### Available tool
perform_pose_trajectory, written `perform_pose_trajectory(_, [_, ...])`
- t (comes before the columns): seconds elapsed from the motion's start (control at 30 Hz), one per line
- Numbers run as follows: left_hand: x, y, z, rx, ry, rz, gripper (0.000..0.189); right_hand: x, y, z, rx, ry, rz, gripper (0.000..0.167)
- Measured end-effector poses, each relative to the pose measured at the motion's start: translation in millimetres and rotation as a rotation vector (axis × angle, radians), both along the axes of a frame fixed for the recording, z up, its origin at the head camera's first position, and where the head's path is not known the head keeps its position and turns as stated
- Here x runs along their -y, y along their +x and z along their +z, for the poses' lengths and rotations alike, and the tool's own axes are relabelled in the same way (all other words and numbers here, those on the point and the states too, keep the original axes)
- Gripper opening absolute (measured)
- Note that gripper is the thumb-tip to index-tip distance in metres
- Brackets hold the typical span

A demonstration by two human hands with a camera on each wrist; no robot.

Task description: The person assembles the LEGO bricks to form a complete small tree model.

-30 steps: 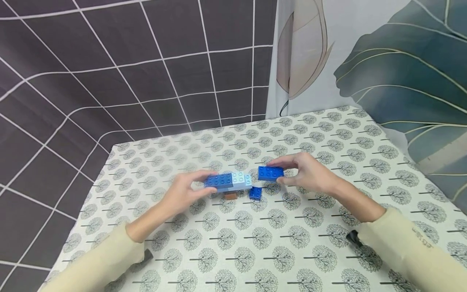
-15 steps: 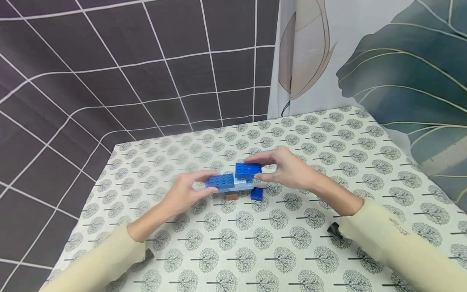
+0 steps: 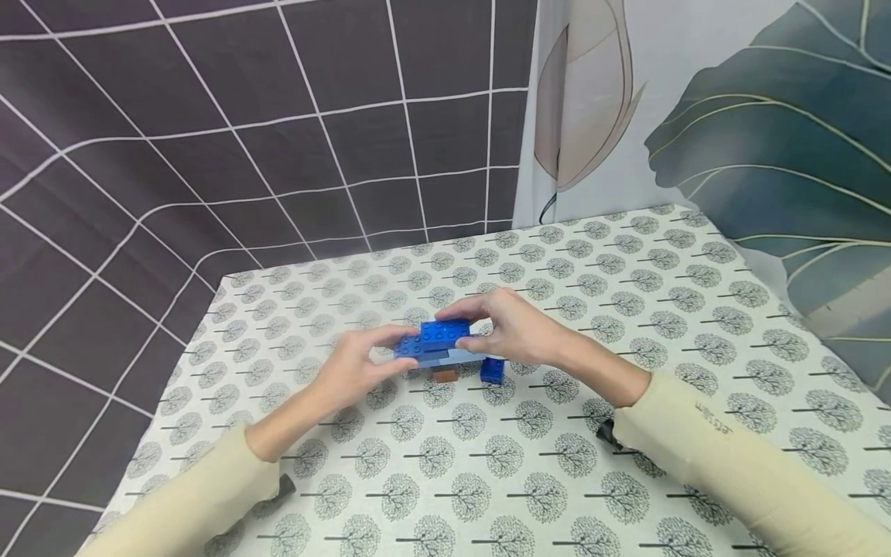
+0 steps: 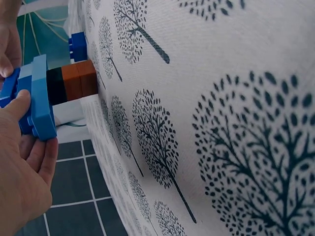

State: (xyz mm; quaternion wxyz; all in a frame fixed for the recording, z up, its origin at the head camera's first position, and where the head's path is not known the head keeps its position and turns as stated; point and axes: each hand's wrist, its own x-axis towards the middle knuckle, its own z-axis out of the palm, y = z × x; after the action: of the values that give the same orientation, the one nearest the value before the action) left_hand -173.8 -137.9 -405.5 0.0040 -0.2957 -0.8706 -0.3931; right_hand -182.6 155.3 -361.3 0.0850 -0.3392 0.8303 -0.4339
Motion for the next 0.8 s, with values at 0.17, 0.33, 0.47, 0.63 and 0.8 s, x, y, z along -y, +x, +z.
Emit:
perform_pose_trajectory(0.17, [-2.0,-0.5,0.6,-0.017,-0.002,-0.014,0.049,0.7,-0.6,3.2,-0.019,-0.018,-0.001,0.046])
perform_pose_trajectory(0.33, [-3.5,-0.9,0.0,-0.033,0.0,-0.032,0.051,5.3,0.7,3.8,0.009,0.002,0.013,0.046])
perform_pose_trajectory(0.47, [-4.0,-1.0,-0.7,-0.02,-0.001,-0.033,0.051,8.3,1.3,1.7,0.04,0.013,0.013,0.047])
perform_pose_trajectory(0.63, [-4.4,-0.6,-0.1,-0.014,-0.009,-0.025,0.051,9.9,0.6,0.5,0.029,0.019,0.006,0.048])
perform_pose_trajectory(0.8, [-4.4,1.4,-0.4,0.008,-0.004,-0.022,0.052,11.2,0.5,-0.6,0.032,0.017,-0.001,0.049])
